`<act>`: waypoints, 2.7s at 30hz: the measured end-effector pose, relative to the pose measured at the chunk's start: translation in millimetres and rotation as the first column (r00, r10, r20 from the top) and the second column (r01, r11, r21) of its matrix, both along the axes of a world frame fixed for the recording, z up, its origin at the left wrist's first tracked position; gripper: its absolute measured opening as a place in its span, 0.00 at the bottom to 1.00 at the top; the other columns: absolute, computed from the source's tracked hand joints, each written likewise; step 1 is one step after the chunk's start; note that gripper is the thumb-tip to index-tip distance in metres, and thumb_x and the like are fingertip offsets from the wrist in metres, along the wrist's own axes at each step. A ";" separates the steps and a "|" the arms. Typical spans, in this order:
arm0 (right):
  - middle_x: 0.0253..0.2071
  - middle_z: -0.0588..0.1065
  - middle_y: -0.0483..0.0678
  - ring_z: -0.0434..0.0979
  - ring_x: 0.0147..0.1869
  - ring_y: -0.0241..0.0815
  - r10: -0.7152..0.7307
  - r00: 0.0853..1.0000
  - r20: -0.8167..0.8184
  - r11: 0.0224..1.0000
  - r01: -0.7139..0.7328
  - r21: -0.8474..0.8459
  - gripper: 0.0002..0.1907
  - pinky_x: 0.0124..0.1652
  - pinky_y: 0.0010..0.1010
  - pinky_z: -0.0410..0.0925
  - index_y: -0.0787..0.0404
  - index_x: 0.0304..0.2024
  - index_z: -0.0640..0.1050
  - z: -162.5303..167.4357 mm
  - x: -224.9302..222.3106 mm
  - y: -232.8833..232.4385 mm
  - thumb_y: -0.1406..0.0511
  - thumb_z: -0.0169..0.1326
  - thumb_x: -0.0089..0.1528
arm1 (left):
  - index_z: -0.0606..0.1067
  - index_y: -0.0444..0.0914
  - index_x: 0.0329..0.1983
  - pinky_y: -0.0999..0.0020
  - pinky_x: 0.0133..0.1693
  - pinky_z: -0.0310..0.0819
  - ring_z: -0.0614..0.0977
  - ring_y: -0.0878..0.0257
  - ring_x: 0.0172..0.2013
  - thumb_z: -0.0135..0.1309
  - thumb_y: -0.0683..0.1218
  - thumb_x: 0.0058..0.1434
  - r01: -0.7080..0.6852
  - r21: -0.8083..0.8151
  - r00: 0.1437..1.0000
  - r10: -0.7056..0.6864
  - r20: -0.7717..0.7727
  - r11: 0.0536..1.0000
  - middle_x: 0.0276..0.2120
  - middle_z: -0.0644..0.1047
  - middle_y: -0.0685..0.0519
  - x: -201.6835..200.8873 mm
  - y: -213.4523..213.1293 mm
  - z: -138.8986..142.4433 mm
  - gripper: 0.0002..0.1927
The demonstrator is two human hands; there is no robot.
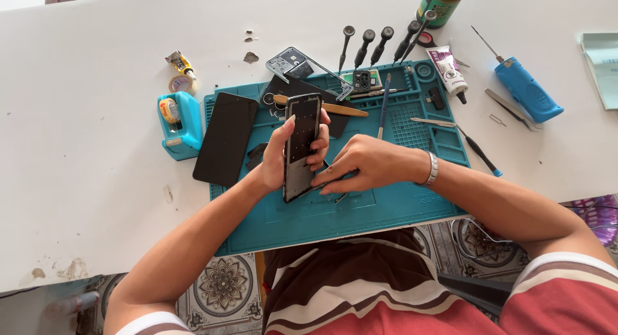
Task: The person uses a metal prying tool to carefully separate the screen assembly from the smartphone frame. They then use a screwdriver to remove screws from the internal metal bracket and place them on the workbench.
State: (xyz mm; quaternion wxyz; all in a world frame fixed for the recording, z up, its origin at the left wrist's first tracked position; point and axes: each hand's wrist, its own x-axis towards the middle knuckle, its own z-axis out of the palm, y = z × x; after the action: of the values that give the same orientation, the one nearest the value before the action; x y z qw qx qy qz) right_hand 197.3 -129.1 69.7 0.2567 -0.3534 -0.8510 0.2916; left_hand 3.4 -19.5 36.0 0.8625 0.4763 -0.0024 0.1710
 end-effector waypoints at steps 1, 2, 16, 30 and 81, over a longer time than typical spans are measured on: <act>0.27 0.82 0.48 0.80 0.24 0.40 0.005 1.000 -0.006 1.000 -0.006 -0.007 0.11 0.25 0.30 0.69 0.56 0.45 0.86 0.6 2.0 1.5 0.62 0.63 0.61 | 0.62 0.36 0.60 0.71 0.32 0.64 0.66 0.67 0.30 0.43 0.69 0.68 0.000 -0.005 1.000 0.000 0.001 1.000 0.34 0.62 0.55 0.2 0.2 -0.4 0.35; 0.27 0.82 0.49 0.80 0.24 0.40 0.002 1.000 -0.010 1.000 -0.002 -0.016 0.11 0.25 0.29 0.69 0.56 0.45 0.86 1.2 4.3 2.4 0.62 0.63 0.60 | 0.62 0.36 0.60 0.71 0.33 0.65 0.66 0.67 0.30 0.43 0.69 0.68 0.002 -0.011 1.000 -0.002 0.001 1.000 0.34 0.62 0.55 0.9 0.0 -0.9 0.35; 0.27 0.81 0.50 0.80 0.25 0.41 0.008 0.999 -0.039 1.000 -0.008 0.003 0.11 0.27 0.29 0.70 0.58 0.44 0.86 5.1 1.3 0.4 0.63 0.64 0.61 | 0.62 0.37 0.61 0.71 0.33 0.65 0.66 0.67 0.30 0.43 0.69 0.68 0.007 -0.017 1.000 -0.007 -0.014 1.000 0.34 0.62 0.55 0.3 -0.1 -0.6 0.35; 0.27 0.82 0.50 0.80 0.24 0.41 -0.028 1.000 -0.001 0.999 0.028 -0.035 0.12 0.26 0.30 0.70 0.57 0.45 0.86 3.6 2.5 -0.7 0.62 0.64 0.60 | 0.62 0.37 0.60 0.70 0.33 0.65 0.66 0.67 0.30 0.42 0.69 0.69 0.011 -0.051 1.000 -0.012 -0.020 0.999 0.34 0.62 0.55 1.8 0.0 -1.2 0.34; 0.30 0.81 0.49 0.76 0.25 0.29 -0.382 0.850 -0.364 0.852 0.476 0.217 0.15 0.25 0.22 0.64 0.63 0.55 0.80 -13.4 4.9 -9.7 0.65 0.61 0.66 | 0.61 0.40 0.63 0.72 0.39 0.65 0.66 0.68 0.35 0.39 0.70 0.71 0.041 0.039 0.998 -0.038 -0.055 0.998 0.37 0.63 0.56 -4.6 -4.4 -7.8 0.33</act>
State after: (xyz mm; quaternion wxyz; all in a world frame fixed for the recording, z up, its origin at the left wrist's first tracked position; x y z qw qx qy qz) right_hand 202.2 -138.8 56.3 0.4955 -0.4436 -0.7325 0.1452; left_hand -1.3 -23.8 28.2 0.8557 0.4979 0.0081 0.1409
